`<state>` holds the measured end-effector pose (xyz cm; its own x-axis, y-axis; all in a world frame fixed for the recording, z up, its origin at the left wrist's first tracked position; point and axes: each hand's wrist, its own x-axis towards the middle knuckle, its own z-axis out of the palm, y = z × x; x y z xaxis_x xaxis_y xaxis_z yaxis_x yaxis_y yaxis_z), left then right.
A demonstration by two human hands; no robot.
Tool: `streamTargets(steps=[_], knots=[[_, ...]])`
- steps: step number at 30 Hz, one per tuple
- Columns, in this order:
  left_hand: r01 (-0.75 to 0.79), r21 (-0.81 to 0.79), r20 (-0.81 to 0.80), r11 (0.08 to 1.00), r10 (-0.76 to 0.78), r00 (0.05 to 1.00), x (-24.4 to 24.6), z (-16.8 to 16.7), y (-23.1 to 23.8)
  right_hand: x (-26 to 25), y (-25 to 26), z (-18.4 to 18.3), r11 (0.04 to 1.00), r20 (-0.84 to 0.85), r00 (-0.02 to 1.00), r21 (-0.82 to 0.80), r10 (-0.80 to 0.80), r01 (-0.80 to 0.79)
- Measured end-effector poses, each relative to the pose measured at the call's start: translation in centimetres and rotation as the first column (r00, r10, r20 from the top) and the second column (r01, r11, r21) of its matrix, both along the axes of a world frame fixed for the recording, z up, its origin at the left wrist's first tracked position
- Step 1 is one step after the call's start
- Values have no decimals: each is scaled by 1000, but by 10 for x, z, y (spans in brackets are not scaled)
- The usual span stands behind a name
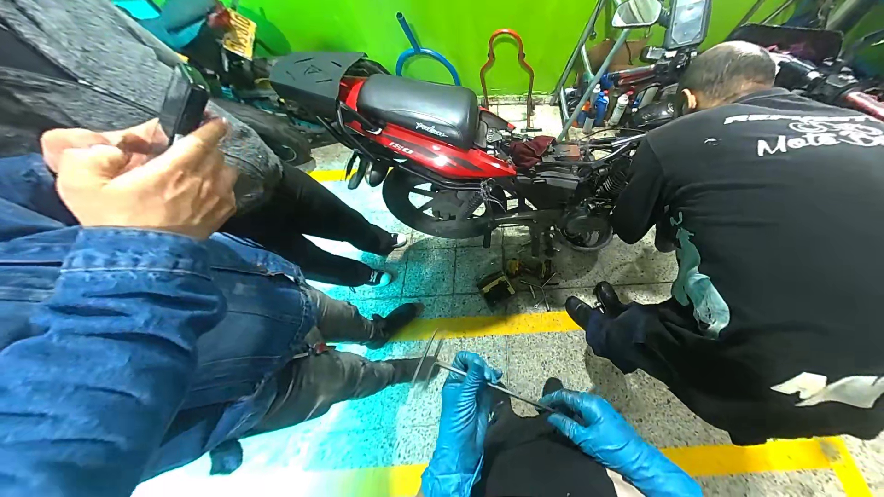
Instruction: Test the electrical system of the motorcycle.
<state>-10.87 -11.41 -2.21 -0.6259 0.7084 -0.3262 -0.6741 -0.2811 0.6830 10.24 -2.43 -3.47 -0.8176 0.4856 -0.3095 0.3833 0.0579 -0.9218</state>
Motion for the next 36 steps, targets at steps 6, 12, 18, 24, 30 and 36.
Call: streamTargets(steps=[6, 12, 18, 24, 30, 36], knots=[[128, 66, 166, 990, -137, 976, -1, 1, -2, 2, 5, 0, 997, 57, 996, 10, -74, 74], [154, -82, 88, 985, -146, 985, -2, -1, -2, 2, 2, -3, 997, 72, 994, 18, -82, 81], [-18, -150, 29, 989, 23, 999, 1, 3, 1, -1, -1, -1, 1000, 46, 999, 6, -7, 7], [150, 29, 193, 988, -153, 969, -8, -7, 0, -3, 5, 0, 998, 52, 998, 57, 32, -35], [155, 177, 191, 972, -189, 963, -9, -4, 1, -5, 6, -1, 998, 99, 995, 58, 15, -21], [11, -19, 11, 1000, -11, 1000, -7, 2, 5, -8, 7, 2, 998, 47, 999, 61, 4, -6]])
